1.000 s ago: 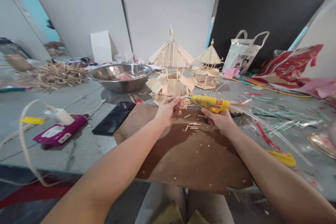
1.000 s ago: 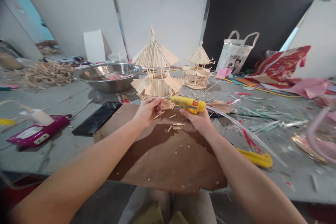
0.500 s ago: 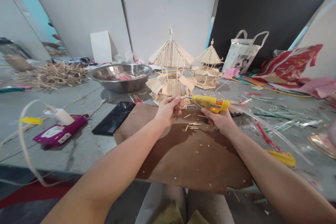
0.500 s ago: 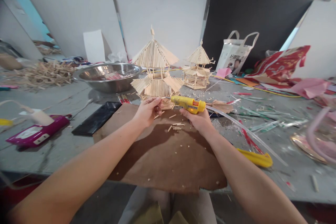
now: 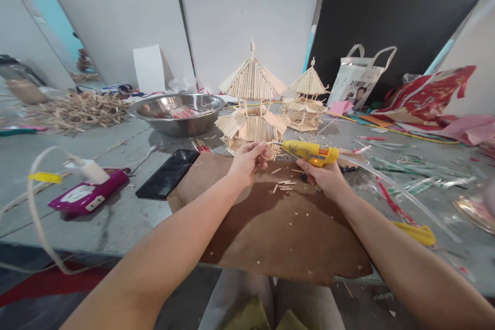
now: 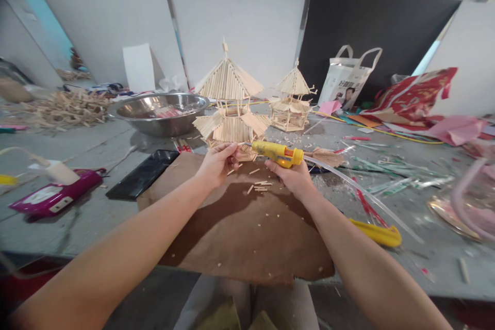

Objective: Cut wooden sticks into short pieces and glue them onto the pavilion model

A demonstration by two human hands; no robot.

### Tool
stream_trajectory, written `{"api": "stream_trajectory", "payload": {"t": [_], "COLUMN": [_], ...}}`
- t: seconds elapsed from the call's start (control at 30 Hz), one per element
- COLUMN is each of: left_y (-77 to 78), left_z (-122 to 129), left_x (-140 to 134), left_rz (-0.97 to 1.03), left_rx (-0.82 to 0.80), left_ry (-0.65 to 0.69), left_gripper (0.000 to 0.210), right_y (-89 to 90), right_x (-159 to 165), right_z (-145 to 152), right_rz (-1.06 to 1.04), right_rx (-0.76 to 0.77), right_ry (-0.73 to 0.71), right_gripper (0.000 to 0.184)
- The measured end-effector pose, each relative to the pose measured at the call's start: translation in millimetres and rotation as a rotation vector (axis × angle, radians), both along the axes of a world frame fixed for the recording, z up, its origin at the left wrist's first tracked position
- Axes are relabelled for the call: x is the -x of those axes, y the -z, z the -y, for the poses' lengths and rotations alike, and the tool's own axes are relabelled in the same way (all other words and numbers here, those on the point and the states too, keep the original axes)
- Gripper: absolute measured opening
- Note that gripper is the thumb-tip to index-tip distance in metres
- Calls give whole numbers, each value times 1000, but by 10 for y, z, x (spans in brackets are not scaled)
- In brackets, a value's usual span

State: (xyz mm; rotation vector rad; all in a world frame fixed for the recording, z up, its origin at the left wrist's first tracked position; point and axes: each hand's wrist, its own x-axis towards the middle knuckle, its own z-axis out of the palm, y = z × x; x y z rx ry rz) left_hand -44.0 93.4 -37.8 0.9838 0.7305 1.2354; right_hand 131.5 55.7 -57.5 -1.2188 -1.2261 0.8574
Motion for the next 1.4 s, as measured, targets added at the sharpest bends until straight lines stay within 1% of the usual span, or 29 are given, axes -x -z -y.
{"api": "stream_trajectory", "payload": {"t": [0.2,0.43,0.73,1.1,1.4], "left_y": [-7,-10,3,6,9], "left_z": [4,8,1,-15,-13], "left_x": [2,3,6,8,3], "left_rz": [-8,1,1,-19,-28], "left_rx": [2,-7,-14,-2,-2], "left_ry": [5,6,5,-19,-23], "left_gripper": [20,20,21,23,23], "right_y": [12,-17,26,-15,-42], "right_x": [-10,1,-27,8,28], "right_z": [-11,-3,-22,-4,24], "right_rz": [2,-7,27,21,35], "right_rx": [8,7,-6,-11,36], "right_ry": [9,11,12,-11,2], "right_gripper": [37,37,35,36,35]}}
